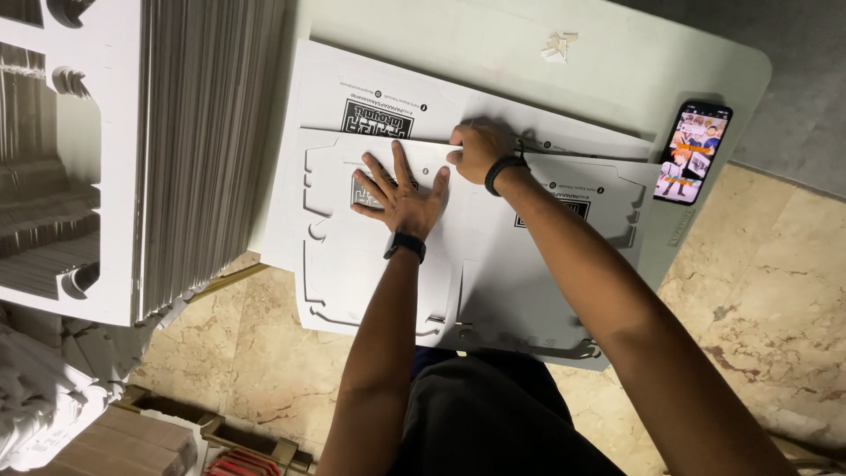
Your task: Manually removing waste material from die-cut cardboard sheets and stacking the finished shapes.
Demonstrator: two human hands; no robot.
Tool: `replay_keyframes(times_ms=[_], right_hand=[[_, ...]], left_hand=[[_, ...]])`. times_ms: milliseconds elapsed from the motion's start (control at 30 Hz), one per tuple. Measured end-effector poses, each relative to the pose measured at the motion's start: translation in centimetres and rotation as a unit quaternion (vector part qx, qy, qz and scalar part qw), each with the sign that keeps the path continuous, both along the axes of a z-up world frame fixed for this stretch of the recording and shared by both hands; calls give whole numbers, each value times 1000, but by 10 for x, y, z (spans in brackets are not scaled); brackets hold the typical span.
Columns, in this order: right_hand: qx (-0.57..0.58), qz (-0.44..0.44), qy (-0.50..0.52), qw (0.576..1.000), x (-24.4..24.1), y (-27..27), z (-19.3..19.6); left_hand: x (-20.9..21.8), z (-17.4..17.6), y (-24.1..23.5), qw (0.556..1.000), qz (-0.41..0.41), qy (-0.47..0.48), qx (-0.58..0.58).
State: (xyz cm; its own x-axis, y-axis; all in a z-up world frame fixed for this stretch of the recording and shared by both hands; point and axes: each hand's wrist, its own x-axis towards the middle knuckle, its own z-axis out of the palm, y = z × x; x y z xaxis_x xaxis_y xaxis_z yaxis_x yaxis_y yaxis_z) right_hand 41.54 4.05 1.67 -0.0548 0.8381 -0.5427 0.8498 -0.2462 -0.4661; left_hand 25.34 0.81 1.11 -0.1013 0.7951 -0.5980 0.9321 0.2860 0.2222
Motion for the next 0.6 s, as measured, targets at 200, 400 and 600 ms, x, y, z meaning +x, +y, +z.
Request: replay_keyframes(times_ms=[200,400,600], right_hand=[[29,-70,-43,996,-25,-14,-44],[27,-98,-54,993,-20,-14,-70],[106,-59,-80,989,-49,-35,-89]], left_hand=[[0,-9,2,999,34,0,19],[8,-30,-1,997,9,53,59],[11,-20,0,996,24,77,47]])
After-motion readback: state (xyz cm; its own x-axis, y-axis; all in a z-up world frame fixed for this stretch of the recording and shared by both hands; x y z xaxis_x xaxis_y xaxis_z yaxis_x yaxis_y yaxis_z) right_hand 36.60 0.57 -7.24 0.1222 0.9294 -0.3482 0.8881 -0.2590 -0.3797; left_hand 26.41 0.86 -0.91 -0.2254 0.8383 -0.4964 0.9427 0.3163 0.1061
